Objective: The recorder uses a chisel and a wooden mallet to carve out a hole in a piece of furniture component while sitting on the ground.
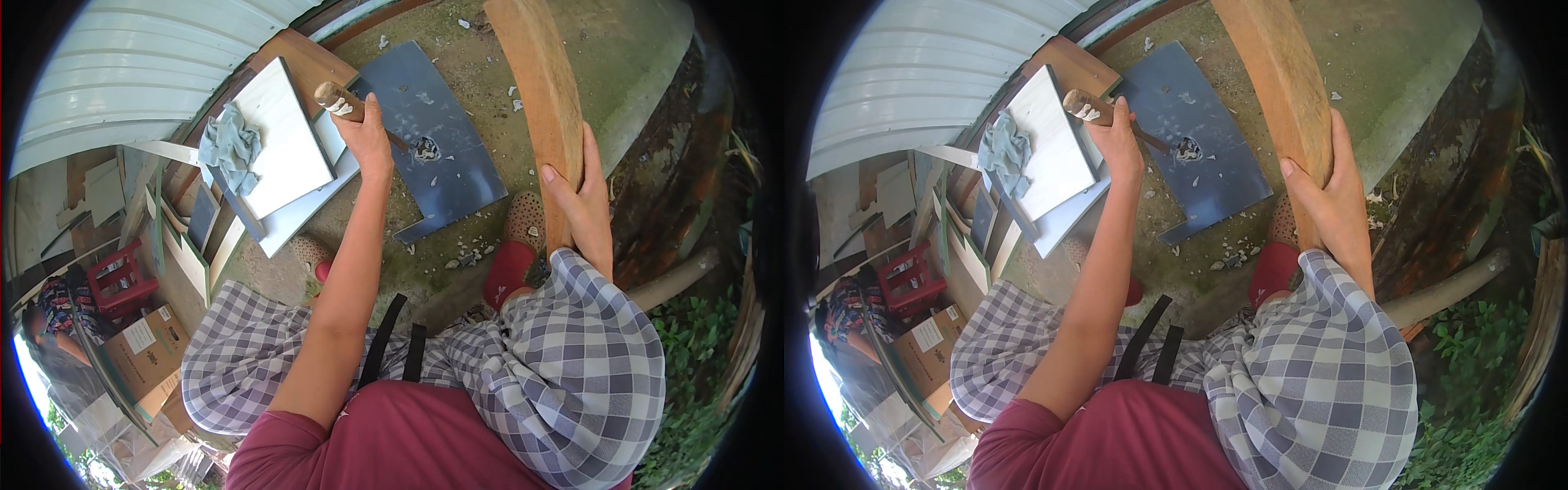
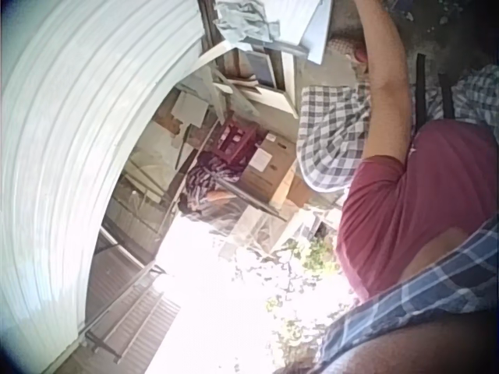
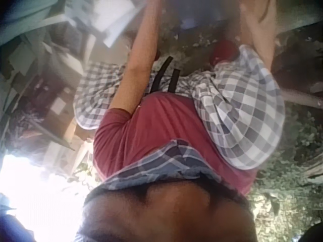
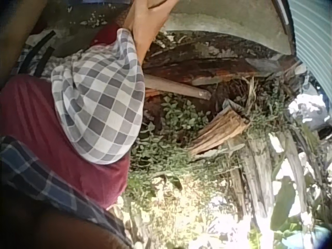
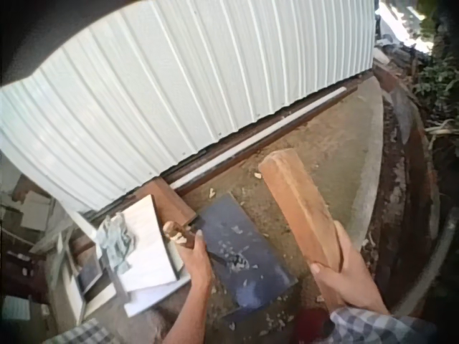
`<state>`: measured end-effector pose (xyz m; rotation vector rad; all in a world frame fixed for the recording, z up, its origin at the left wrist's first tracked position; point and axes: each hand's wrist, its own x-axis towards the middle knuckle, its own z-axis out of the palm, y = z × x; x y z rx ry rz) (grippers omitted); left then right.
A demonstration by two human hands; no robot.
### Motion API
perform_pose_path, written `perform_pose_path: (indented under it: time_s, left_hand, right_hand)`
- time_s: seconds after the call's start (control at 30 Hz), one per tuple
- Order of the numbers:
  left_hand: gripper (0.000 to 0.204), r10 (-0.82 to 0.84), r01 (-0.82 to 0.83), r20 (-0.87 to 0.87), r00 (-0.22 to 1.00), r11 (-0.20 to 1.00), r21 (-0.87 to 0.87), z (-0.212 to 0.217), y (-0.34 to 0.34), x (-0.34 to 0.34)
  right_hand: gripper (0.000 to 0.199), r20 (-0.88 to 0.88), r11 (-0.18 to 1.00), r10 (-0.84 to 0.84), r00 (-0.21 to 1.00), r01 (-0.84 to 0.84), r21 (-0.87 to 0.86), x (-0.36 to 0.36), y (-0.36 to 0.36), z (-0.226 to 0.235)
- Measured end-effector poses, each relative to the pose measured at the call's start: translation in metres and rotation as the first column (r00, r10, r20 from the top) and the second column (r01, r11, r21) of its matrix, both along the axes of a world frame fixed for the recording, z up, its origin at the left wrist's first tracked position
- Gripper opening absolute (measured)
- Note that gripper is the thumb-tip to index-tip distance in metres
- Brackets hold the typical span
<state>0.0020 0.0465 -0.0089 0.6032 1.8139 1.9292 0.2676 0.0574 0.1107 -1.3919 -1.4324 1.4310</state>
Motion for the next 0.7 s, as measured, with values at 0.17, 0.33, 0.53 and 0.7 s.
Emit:
perform_pose_path:
  time_s: [0.17,0.33,0.53,0.7]
  left_hand:
    - [0.041,0.008,-0.01,-0.047,0.999,0.999,-0.036,-0.003,0.004,-0.002]
    - [0.046,-0.01,0.007,-0.03,1.0,0.996,-0.087,0.0,0.005,0.007]
    - [0.038,-0.047,0.041,-0.112,0.993,0.997,-0.063,-0.005,0.012,0.014]
    - [0.039,-0.057,0.033,-0.144,0.988,0.986,-0.162,0.002,0.011,0.019]
  right_hand:
    - [0.077,-0.033,1.0,0.014,0.999,-0.015,-0.017,-0.01,-0.005,-0.002]
    - [0.078,-0.01,0.999,0.031,0.999,-0.031,-0.023,-0.01,-0.005,-0.004]
    - [0.078,0.08,0.994,0.04,0.996,-0.048,0.099,-0.006,0.011,0.0]
    - [0.081,0.164,0.823,0.344,0.924,-0.381,0.422,-0.044,0.055,0.095]
